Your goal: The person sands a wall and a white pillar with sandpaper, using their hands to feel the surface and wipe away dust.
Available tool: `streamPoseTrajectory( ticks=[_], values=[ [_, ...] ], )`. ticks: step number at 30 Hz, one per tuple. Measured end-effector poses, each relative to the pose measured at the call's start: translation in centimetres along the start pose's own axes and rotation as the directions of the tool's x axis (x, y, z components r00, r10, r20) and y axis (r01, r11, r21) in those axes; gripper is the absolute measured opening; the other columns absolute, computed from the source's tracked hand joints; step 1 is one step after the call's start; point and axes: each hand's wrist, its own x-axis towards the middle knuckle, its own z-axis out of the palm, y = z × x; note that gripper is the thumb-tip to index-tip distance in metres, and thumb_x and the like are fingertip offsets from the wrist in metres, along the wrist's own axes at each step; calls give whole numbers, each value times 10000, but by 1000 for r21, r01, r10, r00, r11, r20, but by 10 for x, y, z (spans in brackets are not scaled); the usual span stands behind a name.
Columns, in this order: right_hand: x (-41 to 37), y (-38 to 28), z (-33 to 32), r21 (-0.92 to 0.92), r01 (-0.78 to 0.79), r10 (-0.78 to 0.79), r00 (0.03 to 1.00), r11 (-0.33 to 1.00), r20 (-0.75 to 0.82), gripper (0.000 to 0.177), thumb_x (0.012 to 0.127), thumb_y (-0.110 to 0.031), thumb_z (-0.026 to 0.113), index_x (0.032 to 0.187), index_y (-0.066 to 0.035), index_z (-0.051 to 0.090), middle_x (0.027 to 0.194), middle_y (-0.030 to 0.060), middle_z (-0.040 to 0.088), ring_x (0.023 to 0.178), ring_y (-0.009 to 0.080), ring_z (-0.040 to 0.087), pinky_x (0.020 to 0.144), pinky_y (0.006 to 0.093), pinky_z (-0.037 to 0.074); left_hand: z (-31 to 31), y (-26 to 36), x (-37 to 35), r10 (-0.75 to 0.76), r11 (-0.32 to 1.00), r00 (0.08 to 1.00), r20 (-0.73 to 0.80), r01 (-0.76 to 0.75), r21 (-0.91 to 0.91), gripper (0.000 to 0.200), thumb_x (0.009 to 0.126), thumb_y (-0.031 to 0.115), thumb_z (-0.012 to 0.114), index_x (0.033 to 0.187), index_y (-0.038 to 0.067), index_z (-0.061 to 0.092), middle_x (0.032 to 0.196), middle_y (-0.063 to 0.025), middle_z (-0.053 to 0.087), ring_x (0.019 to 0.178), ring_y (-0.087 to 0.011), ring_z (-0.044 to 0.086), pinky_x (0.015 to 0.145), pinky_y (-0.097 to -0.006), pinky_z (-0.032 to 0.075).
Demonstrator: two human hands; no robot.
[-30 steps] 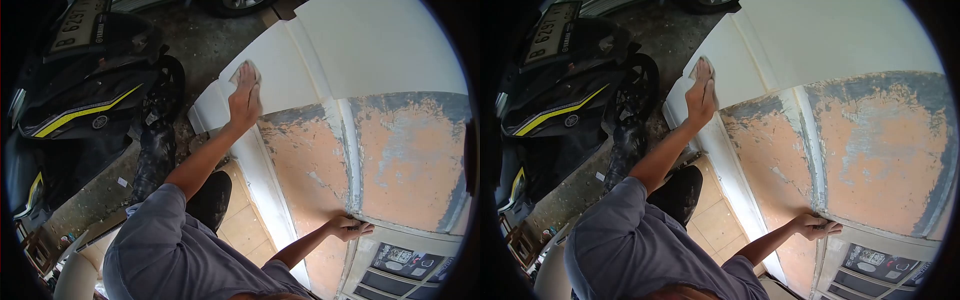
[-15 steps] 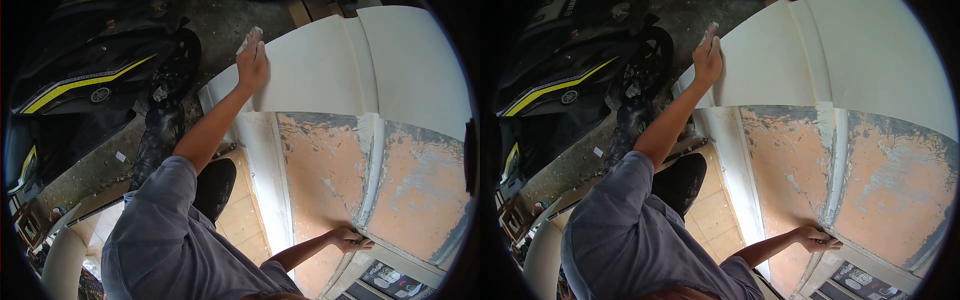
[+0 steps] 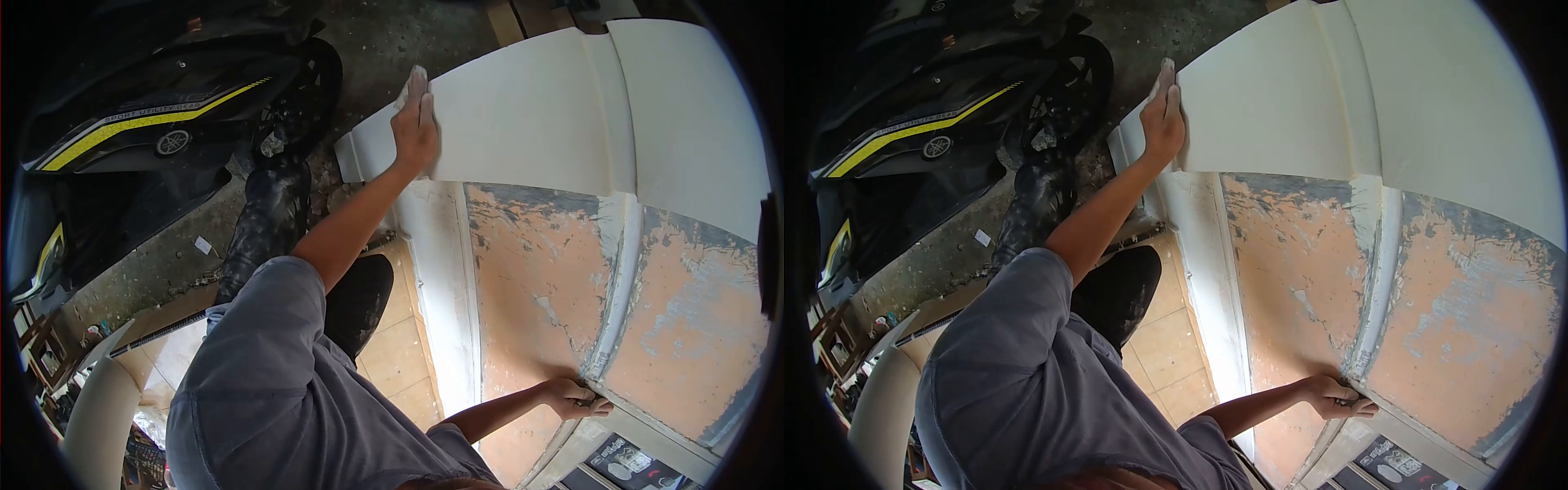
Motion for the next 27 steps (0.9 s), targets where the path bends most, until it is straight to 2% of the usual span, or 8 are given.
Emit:
streamPoseTrajectory(
  ticks=[3, 6, 9, 14, 16, 19, 24, 27],
  values=[
    [-3, -5, 2, 3, -58, 58, 998, 998, -1, 228, 953, -30, 455, 1095, 100, 577, 1232, 258, 551, 1286, 327, 427, 1049, 438, 403, -14, -14, -82, -30, 999, 992, 124, 27, 25, 466, 943, 87, 432, 1390, -19, 351, 1402, -237, 390, 1279, -324, 420, 1044, -309, 365],
    [-3, -4, 2, -11, -67, 67, 998, 998, -14, 224, 955, -42, 463, 1072, 101, 590, 1256, 293, 516, 1285, 326, 428, 1028, 382, 427, -12, -12, -81, -6, 1000, 995, 104, 4, 15, 457, 956, 120, 407, 1374, -56, 356, 1332, -274, 454, 1214, -365, 486, 996, -345, 412],
    [-2, -1, 0, 20, -34, 33, 999, 999, 14, 231, 956, -50, 467, 1080, 102, 590, 1257, 287, 519, 1286, 325, 428, 1024, 379, 427, -3, -3, -19, -313, 950, 938, 149, 310, 48, 454, 968, 158, 381, 1352, -85, 374, 1254, -301, 510, 1141, -404, 530, 936, -386, 440],
    [-6, 1, 1, 67, -122, 124, 992, 990, -19, 245, 961, -58, 464, 1113, 100, 573, 1254, 272, 529, 1274, 314, 446, 1028, 424, 423, 3, -2, -33, 32, 999, 999, -2, -32, 44, 449, 954, 101, 399, 1363, -79, 357, 1359, -298, 411, 1270, -385, 419, 1036, -364, 367],
    [-12, 3, 3, 174, -252, 262, 964, 952, -37, 226, 959, -24, 448, 1104, 96, 574, 1225, 263, 555, 1268, 310, 452, 1059, 466, 379, -4, 15, -88, 147, 988, 976, 161, -138, -66, 478, 915, 5, 432, 1376, -85, 339, 1432, -295, 310, 1356, -409, 270, 1113, -414, 249],
    [-4, 5, 1, -41, 2, -2, 1000, 999, -9, 226, 960, -21, 443, 1108, 95, 568, 1217, 257, 564, 1264, 314, 456, 1083, 483, 340, 3, 40, -70, 170, 983, 976, 138, -159, -92, 465, 909, 11, 447, 1354, -98, 369, 1401, -318, 339, 1340, -428, 292, 1112, -437, 252],
    [-7, 6, -1, 1, -44, 44, 999, 999, -7, 227, 959, -33, 454, 1117, 94, 557, 1236, 266, 547, 1281, 351, 426, 1085, 499, 335, 19, 123, 46, 393, 912, 901, 184, -357, -200, 462, 880, -11, 471, 1334, -76, 418, 1381, -321, 366, 1323, -435, 320, 1101, -450, 273],
    [-8, 3, 1, 25, -114, 115, 992, 993, -42, 219, 955, -22, 459, 1114, 90, 560, 1246, 269, 538, 1283, 368, 416, 1060, 473, 388, 14, 104, -4, 488, 870, 854, 183, -457, -186, 495, 831, -53, 492, 1323, -58, 447, 1382, -296, 393, 1316, -431, 345, 1093, -472, 285]
  ],
)
